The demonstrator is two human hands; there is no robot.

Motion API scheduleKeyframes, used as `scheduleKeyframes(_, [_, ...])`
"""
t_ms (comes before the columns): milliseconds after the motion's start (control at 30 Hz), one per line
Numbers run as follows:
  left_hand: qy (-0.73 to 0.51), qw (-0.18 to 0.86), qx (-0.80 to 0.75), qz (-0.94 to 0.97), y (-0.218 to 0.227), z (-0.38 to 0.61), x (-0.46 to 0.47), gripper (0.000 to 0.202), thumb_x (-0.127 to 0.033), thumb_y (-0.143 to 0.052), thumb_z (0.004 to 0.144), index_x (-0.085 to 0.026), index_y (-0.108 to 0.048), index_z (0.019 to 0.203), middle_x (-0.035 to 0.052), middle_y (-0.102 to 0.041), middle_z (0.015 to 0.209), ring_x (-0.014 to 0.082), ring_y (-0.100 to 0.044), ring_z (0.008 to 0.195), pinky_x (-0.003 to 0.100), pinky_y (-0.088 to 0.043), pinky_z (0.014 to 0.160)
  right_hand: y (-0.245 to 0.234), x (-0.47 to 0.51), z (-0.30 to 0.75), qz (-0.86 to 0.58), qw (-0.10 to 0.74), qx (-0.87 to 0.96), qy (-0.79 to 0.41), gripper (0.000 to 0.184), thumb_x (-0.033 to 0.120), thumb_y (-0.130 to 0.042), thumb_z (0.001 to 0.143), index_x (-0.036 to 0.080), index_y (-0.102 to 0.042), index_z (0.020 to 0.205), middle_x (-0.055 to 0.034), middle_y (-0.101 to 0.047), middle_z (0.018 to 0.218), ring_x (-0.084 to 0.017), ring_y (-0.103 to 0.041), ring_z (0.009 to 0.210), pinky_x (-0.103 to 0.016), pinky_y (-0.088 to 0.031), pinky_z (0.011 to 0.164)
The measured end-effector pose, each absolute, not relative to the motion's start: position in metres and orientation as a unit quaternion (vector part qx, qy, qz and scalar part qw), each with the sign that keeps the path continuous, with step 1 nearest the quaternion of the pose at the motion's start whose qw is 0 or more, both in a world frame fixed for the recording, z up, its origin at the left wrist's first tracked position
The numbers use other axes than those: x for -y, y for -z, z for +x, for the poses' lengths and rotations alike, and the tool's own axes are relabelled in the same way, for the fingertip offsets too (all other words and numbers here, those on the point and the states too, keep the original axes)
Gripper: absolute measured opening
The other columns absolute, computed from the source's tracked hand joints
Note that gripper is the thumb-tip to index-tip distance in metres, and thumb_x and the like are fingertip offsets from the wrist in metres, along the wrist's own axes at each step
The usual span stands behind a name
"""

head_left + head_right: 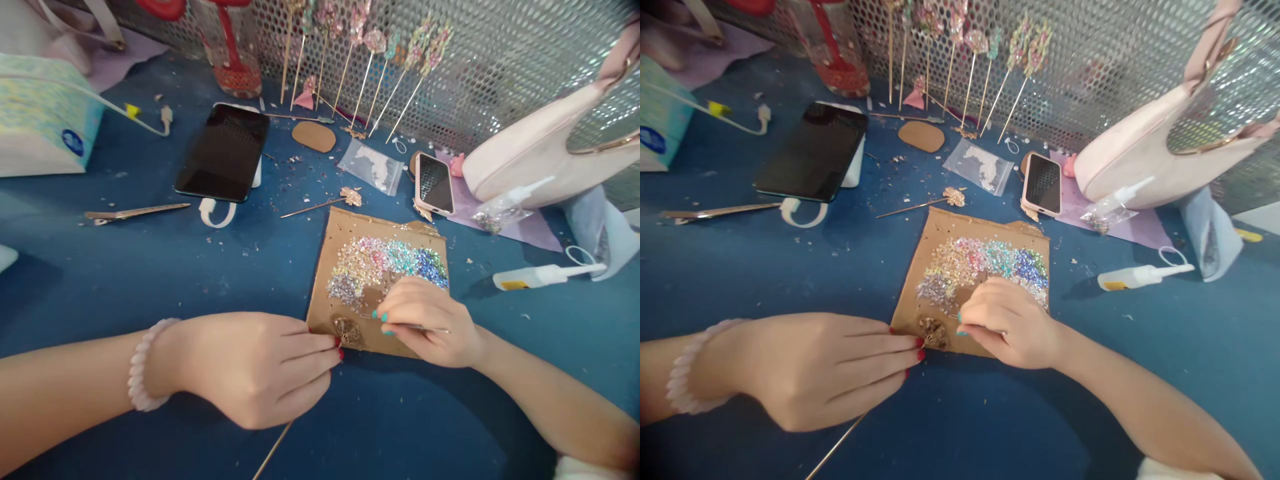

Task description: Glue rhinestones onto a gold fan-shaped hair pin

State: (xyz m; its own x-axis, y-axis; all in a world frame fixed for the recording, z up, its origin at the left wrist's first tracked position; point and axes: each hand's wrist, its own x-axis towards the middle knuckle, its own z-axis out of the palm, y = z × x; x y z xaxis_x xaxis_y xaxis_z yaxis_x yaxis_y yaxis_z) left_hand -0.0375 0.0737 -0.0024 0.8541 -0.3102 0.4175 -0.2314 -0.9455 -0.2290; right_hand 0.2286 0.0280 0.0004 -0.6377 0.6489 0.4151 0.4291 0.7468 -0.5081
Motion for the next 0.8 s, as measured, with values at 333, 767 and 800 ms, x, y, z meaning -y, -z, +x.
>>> scheduleKeyframes(333, [0.251,0.041,-0.13,-0.958,0.0043,-0.0366,-0.071,0.022,-0.021,-0.053,0.085,-0.017,-0.071,0.096,0.0048,-0.071,0.102,0.0192,-0.068,0.091,0.026,-0.061,0.075,-0.0003,-0.0285,0.2266,-0.302,0.3,0.884,-0.191,0.008,0.01,-0.058,0.084,0.015,-0.058,0.09,-0.0052,-0.068,0.078,-0.013,-0.061,0.075,-0.031,-0.049,0.07])
scheduleKeyframes(767, [0.226,0.114,-0.129,-0.959,0.0028,-0.0381,-0.0734,0.021,-0.038,-0.058,0.081,-0.034,-0.069,0.098,-0.0053,-0.07,0.104,0.0137,-0.066,0.095,0.019,-0.059,0.08,-0.0008,-0.0275,0.2281,-0.302,0.306,0.877,-0.214,0.008,0.009,-0.056,0.085,0.015,-0.059,0.09,-0.0053,-0.068,0.077,-0.013,-0.062,0.074,-0.031,-0.051,0.07])
scheduleKeyframes(800, [0.226,0.114,-0.13,-0.959,0.0028,-0.0379,-0.0736,0.02,-0.038,-0.058,0.081,-0.034,-0.069,0.098,-0.0054,-0.07,0.104,0.0137,-0.066,0.095,0.019,-0.059,0.079,-0.0009,-0.0273,0.228,-0.302,0.307,0.877,-0.215,0.008,0.008,-0.056,0.085,0.015,-0.059,0.09,-0.0054,-0.068,0.077,-0.013,-0.062,0.074,-0.031,-0.051,0.07])
